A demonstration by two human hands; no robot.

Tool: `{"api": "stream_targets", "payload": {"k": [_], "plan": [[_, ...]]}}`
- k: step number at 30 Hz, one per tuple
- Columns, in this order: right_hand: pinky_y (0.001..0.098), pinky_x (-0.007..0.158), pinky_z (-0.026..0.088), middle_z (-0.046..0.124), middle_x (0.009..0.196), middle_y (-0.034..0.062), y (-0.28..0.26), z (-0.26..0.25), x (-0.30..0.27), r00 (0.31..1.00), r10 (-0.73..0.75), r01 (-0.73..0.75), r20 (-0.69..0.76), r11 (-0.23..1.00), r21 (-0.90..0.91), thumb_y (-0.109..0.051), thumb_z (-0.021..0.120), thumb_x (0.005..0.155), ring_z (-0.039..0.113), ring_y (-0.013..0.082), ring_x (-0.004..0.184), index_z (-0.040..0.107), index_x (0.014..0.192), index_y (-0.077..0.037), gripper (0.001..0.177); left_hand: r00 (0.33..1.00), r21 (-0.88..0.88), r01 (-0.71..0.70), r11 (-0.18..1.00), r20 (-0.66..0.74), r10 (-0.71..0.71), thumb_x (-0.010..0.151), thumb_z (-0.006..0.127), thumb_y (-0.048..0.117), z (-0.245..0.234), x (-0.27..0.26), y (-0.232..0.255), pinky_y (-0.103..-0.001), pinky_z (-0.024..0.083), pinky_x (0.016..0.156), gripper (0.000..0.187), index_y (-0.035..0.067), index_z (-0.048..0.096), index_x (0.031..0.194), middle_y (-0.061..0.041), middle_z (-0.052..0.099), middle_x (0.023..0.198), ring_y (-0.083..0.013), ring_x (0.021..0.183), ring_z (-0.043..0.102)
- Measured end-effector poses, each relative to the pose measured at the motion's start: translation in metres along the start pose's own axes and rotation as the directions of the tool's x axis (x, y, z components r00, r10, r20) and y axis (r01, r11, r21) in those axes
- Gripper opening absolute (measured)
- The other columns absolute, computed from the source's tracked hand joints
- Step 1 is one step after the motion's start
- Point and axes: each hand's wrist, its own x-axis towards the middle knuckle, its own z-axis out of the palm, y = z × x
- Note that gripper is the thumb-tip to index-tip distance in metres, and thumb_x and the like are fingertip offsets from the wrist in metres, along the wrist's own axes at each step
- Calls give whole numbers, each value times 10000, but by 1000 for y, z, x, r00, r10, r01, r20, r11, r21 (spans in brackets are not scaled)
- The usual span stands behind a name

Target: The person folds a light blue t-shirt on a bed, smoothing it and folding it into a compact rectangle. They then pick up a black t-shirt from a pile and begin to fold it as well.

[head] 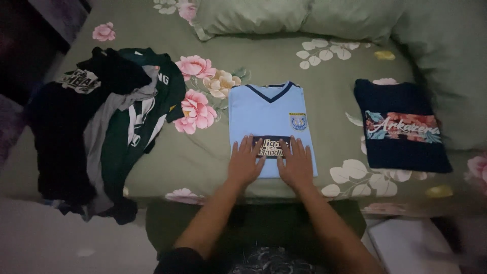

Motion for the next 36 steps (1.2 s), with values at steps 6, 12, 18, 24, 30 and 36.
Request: {"api": "stream_targets", "payload": {"k": [6,12,18,24,30,36], "plan": [[563,1232,214,400,1641,152,0,-2,-1,1000,10,-11,18,1000,13,-437,450,1036,336,349,1546,449,1579,-269,568,1000,3,3,1000,-3,-3,1085,372,486,-2,-1,1,-544,125,1275,613,231,315,1640,-150,275,1696,-306,1588,224],[538,1261,146,302,1700,114,-7,-17,2,985,66,-61,161,998,-33,-459,359,1055,237,314,1590,372,1618,-307,583,999,-15,27,1000,30,-26,1074,348,509,-4,-1,3,-535,90,1277,630,248,309,1645,-127,255,1710,-288,1601,192],[546,1269,127,283,1700,141,-7,-20,0,983,55,-56,172,998,-4,-440,372,1069,220,329,1592,340,1630,-288,582,1000,11,-3,1000,25,3,1095,345,480,-3,-2,0,-533,97,1279,612,240,276,1654,-141,252,1706,-291,1598,198],[561,1265,135,297,1698,127,-3,-7,3,990,44,-43,133,999,-12,-466,346,1054,233,334,1589,337,1631,-313,597,1000,0,7,1000,-6,-7,1079,361,506,1,-1,-1,-535,92,1277,622,251,303,1643,-133,251,1708,-286,1597,200],[580,1232,217,361,1661,154,3,0,3,998,3,-3,64,1000,-8,-454,426,1041,304,357,1559,397,1607,-274,594,996,-33,8,999,-92,-11,1052,431,523,19,8,-9,-544,97,1276,673,209,328,1637,-155,276,1698,-301,1596,208],[599,1225,243,382,1653,178,27,12,21,994,2,-22,108,983,180,-492,500,998,326,389,1547,450,1590,-218,655,941,-226,224,948,-203,-271,1035,534,368,-10,5,-5,-511,269,1218,475,155,592,1455,-172,440,1588,-316,1513,367]]}}
